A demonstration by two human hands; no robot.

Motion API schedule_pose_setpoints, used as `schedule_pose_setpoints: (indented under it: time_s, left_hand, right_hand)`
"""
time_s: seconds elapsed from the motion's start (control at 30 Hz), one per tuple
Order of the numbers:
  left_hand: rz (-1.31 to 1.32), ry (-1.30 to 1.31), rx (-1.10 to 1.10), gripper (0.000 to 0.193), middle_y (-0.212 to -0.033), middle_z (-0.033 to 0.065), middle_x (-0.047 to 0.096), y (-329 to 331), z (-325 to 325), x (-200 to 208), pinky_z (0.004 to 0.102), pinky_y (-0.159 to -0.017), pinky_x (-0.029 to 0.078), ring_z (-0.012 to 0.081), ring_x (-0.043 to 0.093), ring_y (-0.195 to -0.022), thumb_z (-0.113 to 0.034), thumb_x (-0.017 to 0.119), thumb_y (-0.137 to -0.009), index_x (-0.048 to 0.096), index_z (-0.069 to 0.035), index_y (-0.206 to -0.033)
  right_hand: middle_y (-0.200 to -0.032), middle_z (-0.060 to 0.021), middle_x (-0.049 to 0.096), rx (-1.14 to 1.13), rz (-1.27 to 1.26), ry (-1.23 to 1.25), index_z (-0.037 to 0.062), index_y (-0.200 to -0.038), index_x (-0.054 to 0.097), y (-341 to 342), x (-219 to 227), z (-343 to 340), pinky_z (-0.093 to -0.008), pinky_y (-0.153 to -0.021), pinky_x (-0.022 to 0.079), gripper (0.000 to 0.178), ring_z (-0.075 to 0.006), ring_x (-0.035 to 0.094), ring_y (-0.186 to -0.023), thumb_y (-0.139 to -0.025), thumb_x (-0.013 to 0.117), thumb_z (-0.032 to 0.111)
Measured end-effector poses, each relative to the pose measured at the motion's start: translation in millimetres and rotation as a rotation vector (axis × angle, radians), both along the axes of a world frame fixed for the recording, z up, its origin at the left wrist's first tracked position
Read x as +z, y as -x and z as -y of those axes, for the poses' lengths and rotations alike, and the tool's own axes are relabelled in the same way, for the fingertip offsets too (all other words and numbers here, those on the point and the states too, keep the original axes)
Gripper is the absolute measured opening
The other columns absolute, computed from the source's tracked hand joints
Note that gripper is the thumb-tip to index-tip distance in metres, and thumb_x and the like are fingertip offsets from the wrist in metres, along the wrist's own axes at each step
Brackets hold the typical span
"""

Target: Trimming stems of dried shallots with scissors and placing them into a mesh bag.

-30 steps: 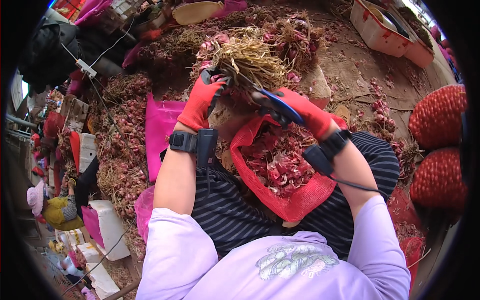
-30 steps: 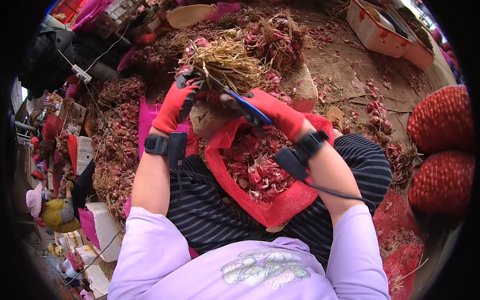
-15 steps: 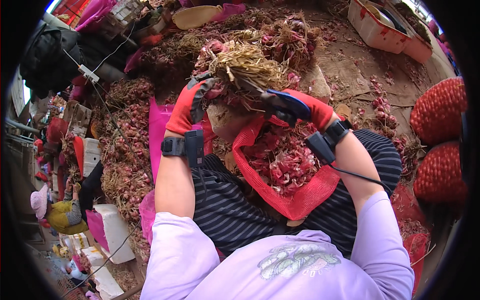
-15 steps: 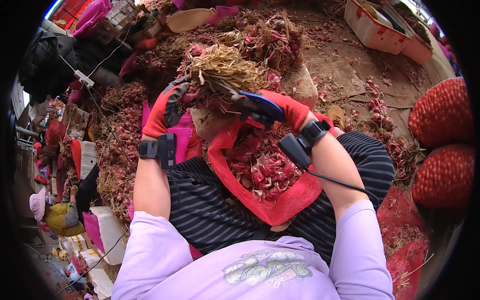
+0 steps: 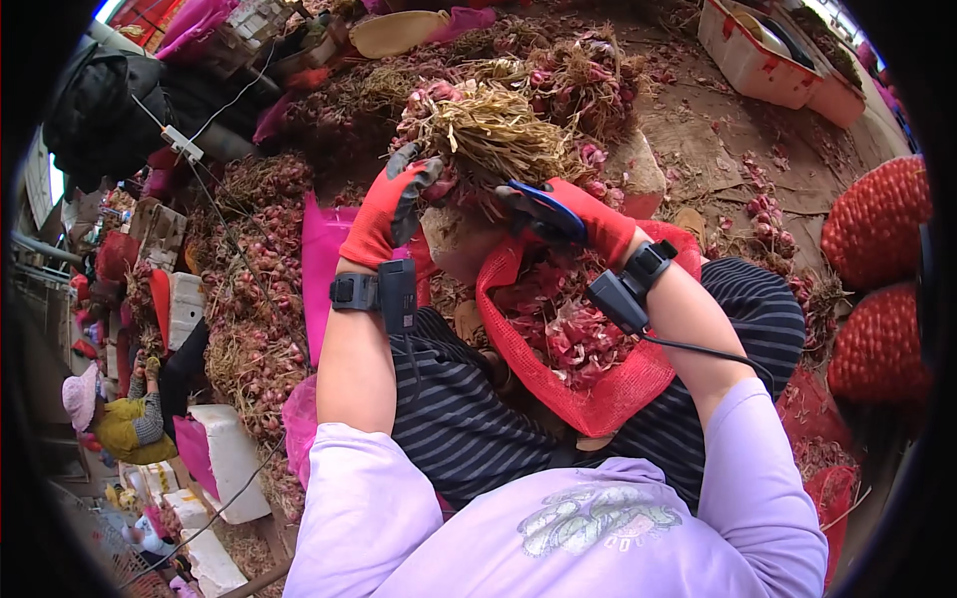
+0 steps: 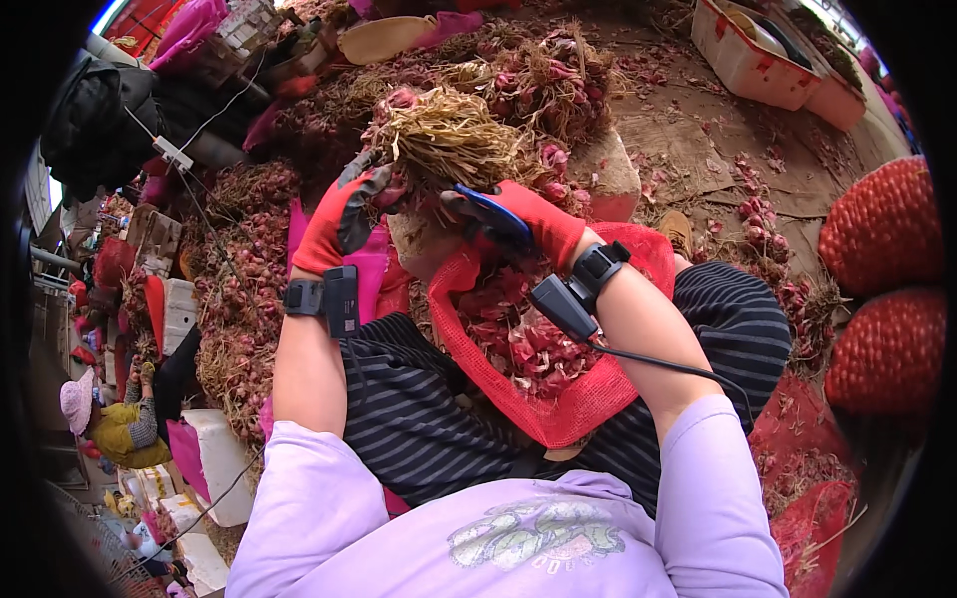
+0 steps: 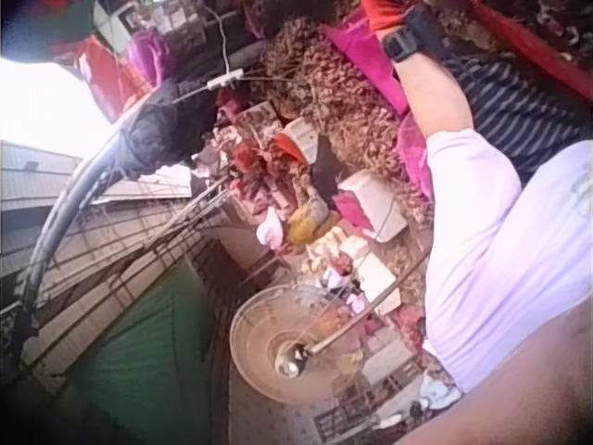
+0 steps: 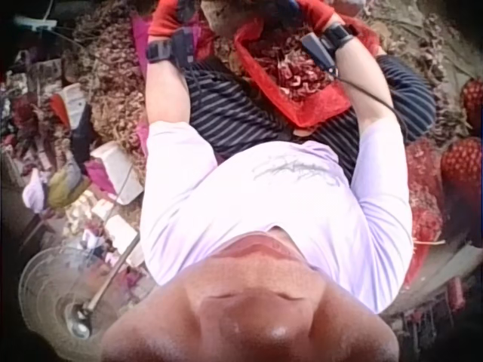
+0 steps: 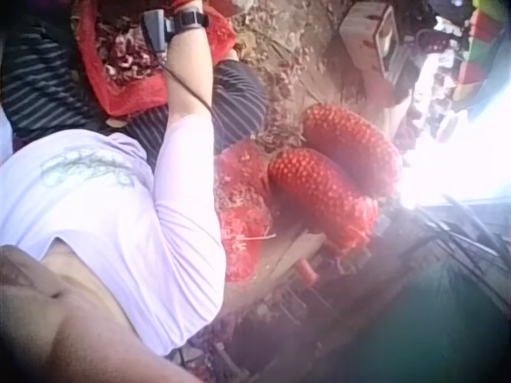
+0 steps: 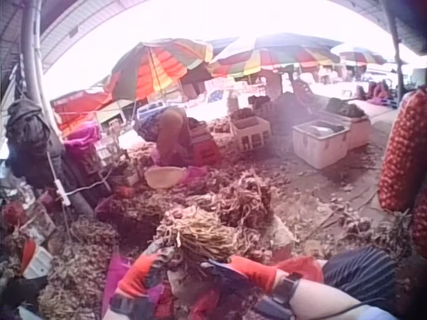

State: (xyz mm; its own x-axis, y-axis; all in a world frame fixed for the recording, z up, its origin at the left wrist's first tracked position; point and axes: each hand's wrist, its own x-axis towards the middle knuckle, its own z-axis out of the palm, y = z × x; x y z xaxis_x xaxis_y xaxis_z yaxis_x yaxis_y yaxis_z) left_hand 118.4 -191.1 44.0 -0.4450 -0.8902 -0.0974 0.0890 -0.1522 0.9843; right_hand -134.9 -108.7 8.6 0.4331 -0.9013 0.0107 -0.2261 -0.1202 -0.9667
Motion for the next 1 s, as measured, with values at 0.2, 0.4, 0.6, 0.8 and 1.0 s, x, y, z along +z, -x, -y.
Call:
schedule_pose_setpoints:
  time_s: [0.2,0.4,0.6,0.8,1.0]
  left_hand:
    - [0.007,0.010,-0.007,0.044,-0.110,0.0048,0.056,2,-21,19,0.0249,-0.079,0.048,0.0110,0.057,-0.092,-0.013,0.056,-0.087,0.041,-0.001,-0.126]
    - [0.017,-0.085,-0.121,0.037,-0.108,0.0028,0.057,-1,-28,30,0.0245,-0.078,0.048,0.0099,0.056,-0.091,-0.013,0.055,-0.087,0.047,-0.003,-0.122]
    - [0.121,0.032,-0.083,0.036,-0.105,0.0015,0.057,10,-28,20,0.0239,-0.078,0.045,0.0094,0.056,-0.086,-0.014,0.055,-0.087,0.048,-0.003,-0.121]
    - [0.095,0.024,-0.033,0.045,-0.109,0.0085,0.055,-5,-24,7,0.0258,-0.082,0.047,0.0130,0.057,-0.092,-0.007,0.055,-0.086,0.040,-0.001,-0.128]
    - [0.021,0.061,-0.003,0.044,-0.114,0.0072,0.054,-2,-19,3,0.0237,-0.079,0.047,0.0131,0.055,-0.100,-0.001,0.055,-0.085,0.041,0.000,-0.126]
  right_hand:
    - [-0.062,-0.0045,0.059,-0.216,-0.002,-0.212,-0.0004,-0.084,0.066,-4,-12,7,-0.0271,-0.048,0.041,0.056,-0.0111,0.051,-0.051,-0.070,0.067,0.053]
    - [-0.067,-0.0041,0.060,-0.131,-0.142,-0.270,-0.0006,-0.089,0.063,2,2,-3,-0.0252,-0.045,0.043,0.055,-0.0089,0.054,-0.053,-0.079,0.059,0.054]
    - [-0.060,-0.0030,0.056,0.206,0.048,-0.268,0.0026,-0.087,0.064,1,5,-8,-0.0261,-0.043,0.041,0.060,-0.0121,0.051,-0.048,-0.084,0.045,0.060]
    - [-0.057,-0.0009,0.052,-0.140,-0.020,-0.178,0.0049,-0.087,0.065,-26,21,-9,-0.0265,-0.043,0.038,0.056,-0.0104,0.047,-0.047,-0.081,0.051,0.058]
    - [-0.054,0.0023,0.048,0.027,0.017,-0.213,0.0050,-0.079,0.064,-1,4,-15,-0.0245,-0.042,0.034,0.050,-0.0086,0.044,-0.046,-0.079,0.059,0.055]
